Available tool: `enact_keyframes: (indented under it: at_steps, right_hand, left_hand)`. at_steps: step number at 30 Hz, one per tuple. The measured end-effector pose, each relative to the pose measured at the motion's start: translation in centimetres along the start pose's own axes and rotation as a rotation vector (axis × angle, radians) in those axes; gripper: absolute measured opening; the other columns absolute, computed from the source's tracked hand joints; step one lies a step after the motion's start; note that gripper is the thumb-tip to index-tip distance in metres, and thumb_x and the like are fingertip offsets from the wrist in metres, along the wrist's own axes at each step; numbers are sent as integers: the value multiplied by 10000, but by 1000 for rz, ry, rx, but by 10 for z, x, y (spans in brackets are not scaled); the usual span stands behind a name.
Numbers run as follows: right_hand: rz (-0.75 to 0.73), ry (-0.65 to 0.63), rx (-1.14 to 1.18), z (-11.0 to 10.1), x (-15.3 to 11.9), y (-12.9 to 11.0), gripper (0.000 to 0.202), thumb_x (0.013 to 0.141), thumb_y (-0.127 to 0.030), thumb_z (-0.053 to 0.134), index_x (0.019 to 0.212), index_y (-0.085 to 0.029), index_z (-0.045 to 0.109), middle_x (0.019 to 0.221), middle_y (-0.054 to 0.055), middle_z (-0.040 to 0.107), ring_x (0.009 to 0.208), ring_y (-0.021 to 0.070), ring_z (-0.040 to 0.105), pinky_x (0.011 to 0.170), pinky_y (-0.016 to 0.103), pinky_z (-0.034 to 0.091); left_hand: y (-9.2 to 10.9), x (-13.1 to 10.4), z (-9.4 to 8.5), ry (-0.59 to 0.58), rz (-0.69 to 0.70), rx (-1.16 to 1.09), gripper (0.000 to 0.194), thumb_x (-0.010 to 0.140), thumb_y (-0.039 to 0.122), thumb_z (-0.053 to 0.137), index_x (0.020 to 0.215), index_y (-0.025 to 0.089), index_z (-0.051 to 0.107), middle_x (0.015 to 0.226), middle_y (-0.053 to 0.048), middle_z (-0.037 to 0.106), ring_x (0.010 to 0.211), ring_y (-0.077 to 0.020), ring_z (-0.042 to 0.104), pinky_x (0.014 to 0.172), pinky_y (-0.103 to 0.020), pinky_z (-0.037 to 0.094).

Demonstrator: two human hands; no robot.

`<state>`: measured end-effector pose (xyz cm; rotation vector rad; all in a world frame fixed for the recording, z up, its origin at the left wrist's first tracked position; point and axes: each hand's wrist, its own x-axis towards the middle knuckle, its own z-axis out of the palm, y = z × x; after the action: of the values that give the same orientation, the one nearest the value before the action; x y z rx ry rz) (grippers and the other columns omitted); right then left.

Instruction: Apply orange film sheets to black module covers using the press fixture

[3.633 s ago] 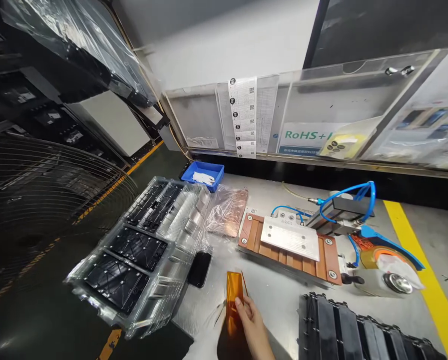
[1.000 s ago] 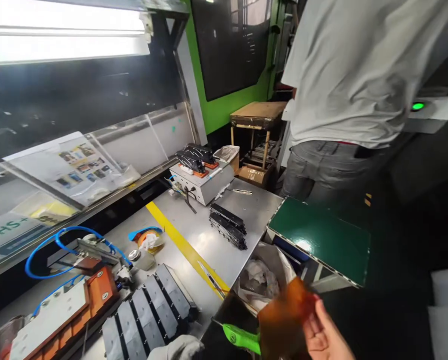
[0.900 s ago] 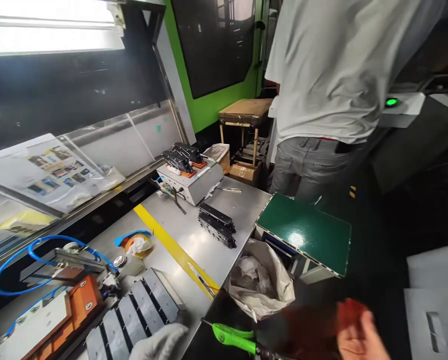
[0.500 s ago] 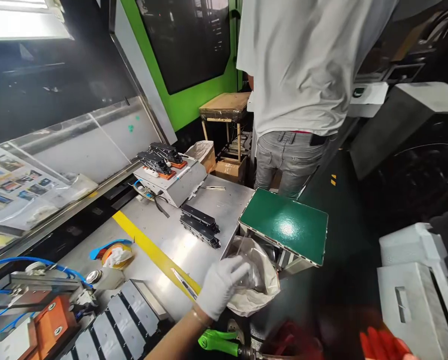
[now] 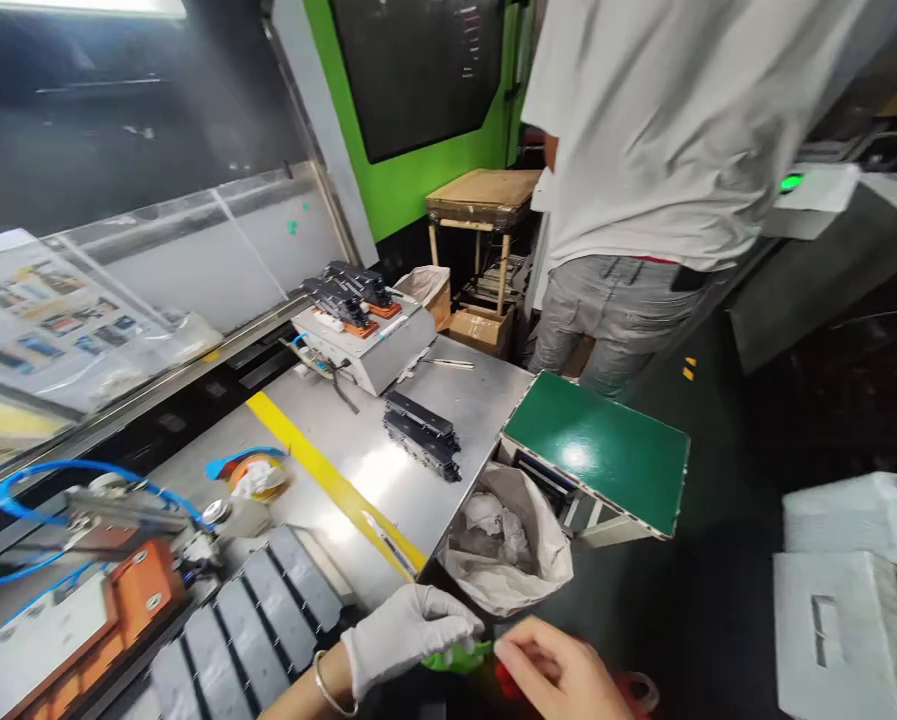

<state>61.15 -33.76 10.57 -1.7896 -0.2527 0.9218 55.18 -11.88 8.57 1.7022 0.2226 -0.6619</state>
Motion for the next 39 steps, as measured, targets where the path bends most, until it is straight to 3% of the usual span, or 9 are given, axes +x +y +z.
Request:
enact_keyframes:
  at_steps: [3, 8, 10, 13, 16, 22, 26, 30, 39]
  right_hand:
    - [-94, -224, -175, 47, 25, -30, 260, 830, -454, 633, 735, -225, 711, 679, -4, 730, 675, 189, 684, 640, 247, 521]
    - [-163, -515, -283, 138, 37, -64, 255, 871, -413, 603, 762, -204, 702, 708, 6, 735, 683, 177, 681, 633, 243, 500]
    - [-118, -661, -236, 173, 37, -74, 297, 858, -483, 632, 817, -199, 705, 741, 17, 744, 693, 181, 691, 646, 251, 505]
    - [16, -845, -163, 220, 39, -81, 547, 800, -712, 580, 877, -182, 692, 758, 48, 750, 629, 180, 702, 615, 267, 506]
    - [65, -824, -112, 263, 42, -78, 638, 743, -803, 552, 811, -183, 689, 688, 56, 739, 560, 171, 680, 589, 277, 497]
    - [180, -585, 73, 353, 26, -71, 516, 605, -683, 788, 731, -189, 708, 652, 36, 707, 550, 150, 633, 558, 257, 471]
    - [205, -621, 75, 404, 22, -77, 451, 613, -618, 827, 675, -194, 685, 655, 5, 658, 606, 134, 597, 595, 238, 471]
    - [105, -656, -114, 441, 42, -83, 524, 618, -713, 755, 642, -203, 641, 621, -25, 574, 595, 128, 534, 594, 241, 462]
    - [-16, -560, -378, 520, 140, -108, 490, 548, -684, 686, 523, -231, 499, 493, -55, 449, 475, 114, 433, 431, 235, 361]
  left_hand:
    - [-7, -61, -16, 81, -47, -187, 478, 732, 585, 654, 842, 130, 756, 667, -6, 623, 585, -102, 495, 567, -219, 408]
    - [-47, -152, -34, 356, -99, -321, 326, 682, 451, 697, 704, 127, 717, 607, 25, 562, 565, -92, 448, 531, -218, 351]
    - [-66, -190, -38, 466, -105, -340, 265, 687, 397, 674, 672, 133, 700, 579, 35, 546, 546, -90, 438, 514, -219, 335]
    - [-100, -249, -44, 625, -100, -383, 171, 680, 318, 649, 662, 151, 683, 568, 42, 563, 543, -94, 464, 526, -222, 347]
    - [-141, -310, -53, 830, -119, -465, 184, 714, 333, 599, 649, 165, 632, 571, 43, 562, 525, -95, 468, 544, -235, 364]
    - [-211, -402, -64, 1131, -141, -610, 357, 748, 526, 577, 664, 180, 548, 625, 42, 551, 490, -81, 414, 559, -260, 360]
    - [-242, -432, -68, 1204, -140, -672, 377, 734, 554, 587, 655, 189, 532, 552, 66, 492, 475, -85, 400, 559, -266, 346]
    - [-264, -447, -83, 1248, -127, -715, 316, 757, 495, 553, 688, 187, 532, 614, 42, 558, 476, -87, 428, 568, -272, 362]
    - [-305, -431, -171, 1322, -204, -600, 179, 797, 309, 529, 661, 224, 450, 533, 84, 459, 532, -120, 464, 584, -271, 343]
